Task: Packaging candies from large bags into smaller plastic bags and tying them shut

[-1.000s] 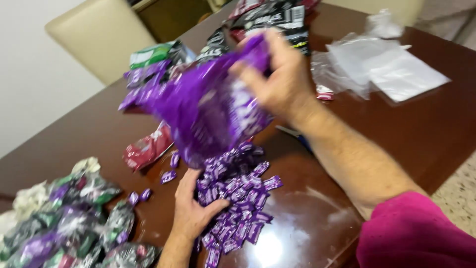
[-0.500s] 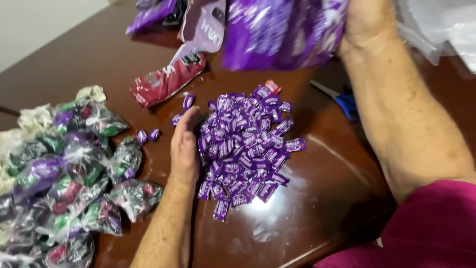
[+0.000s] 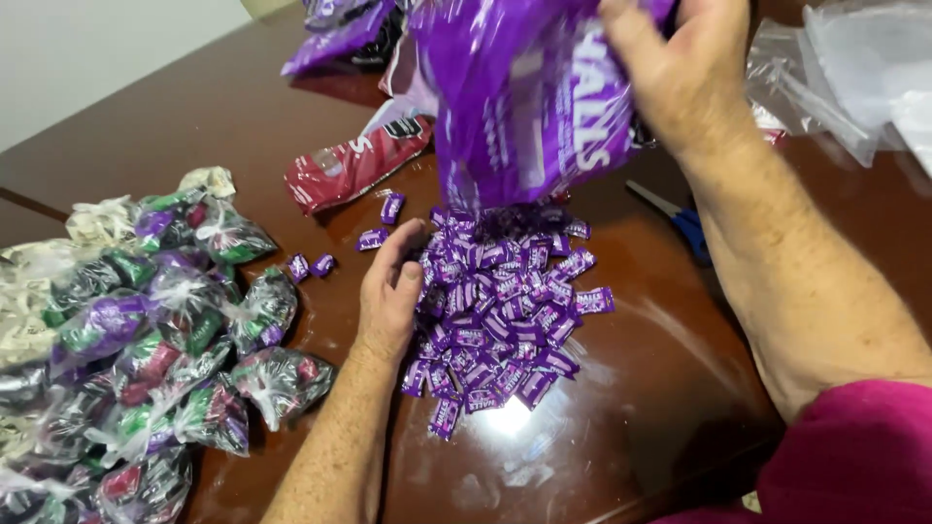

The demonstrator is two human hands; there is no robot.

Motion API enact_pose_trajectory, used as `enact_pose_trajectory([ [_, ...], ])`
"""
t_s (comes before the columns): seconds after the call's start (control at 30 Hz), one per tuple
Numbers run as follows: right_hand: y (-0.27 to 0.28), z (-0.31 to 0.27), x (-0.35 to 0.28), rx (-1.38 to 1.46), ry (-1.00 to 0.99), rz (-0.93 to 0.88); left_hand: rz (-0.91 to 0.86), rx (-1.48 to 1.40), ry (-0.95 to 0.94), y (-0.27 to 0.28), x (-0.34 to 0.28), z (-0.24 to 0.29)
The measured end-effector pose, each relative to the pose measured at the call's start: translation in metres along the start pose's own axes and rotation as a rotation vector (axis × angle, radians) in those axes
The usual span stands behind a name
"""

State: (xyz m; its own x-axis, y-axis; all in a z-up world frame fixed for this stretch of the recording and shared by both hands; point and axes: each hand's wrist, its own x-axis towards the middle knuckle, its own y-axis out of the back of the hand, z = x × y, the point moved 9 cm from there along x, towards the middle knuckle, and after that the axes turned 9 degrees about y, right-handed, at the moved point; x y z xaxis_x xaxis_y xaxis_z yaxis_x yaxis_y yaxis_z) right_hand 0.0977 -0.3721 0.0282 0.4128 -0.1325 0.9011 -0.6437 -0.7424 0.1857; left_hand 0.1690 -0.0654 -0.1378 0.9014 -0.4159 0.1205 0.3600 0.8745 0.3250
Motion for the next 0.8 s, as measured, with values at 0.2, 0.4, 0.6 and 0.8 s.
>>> enact_pose_trajectory([
  [0.2,-0.019,-0.046,-0.001,-0.226,0.251,-0.259,0.020,0.084,0.007,-0.002,0.000,-0.004],
  [0.4,-0.022,-0.109,-0.009,-0.295,0.522,-0.311,0.014,0.125,0.056,-0.008,0.001,-0.008],
  [0.6,-0.015,-0.099,-0.008,-0.289,0.349,-0.254,0.130,0.391,-0.593,-0.016,-0.034,0.075],
  [0.8,-0.035,-0.087,-0.002,-0.054,0.122,-0.376,0.157,-0.094,-0.217,-0.009,-0.035,0.057],
])
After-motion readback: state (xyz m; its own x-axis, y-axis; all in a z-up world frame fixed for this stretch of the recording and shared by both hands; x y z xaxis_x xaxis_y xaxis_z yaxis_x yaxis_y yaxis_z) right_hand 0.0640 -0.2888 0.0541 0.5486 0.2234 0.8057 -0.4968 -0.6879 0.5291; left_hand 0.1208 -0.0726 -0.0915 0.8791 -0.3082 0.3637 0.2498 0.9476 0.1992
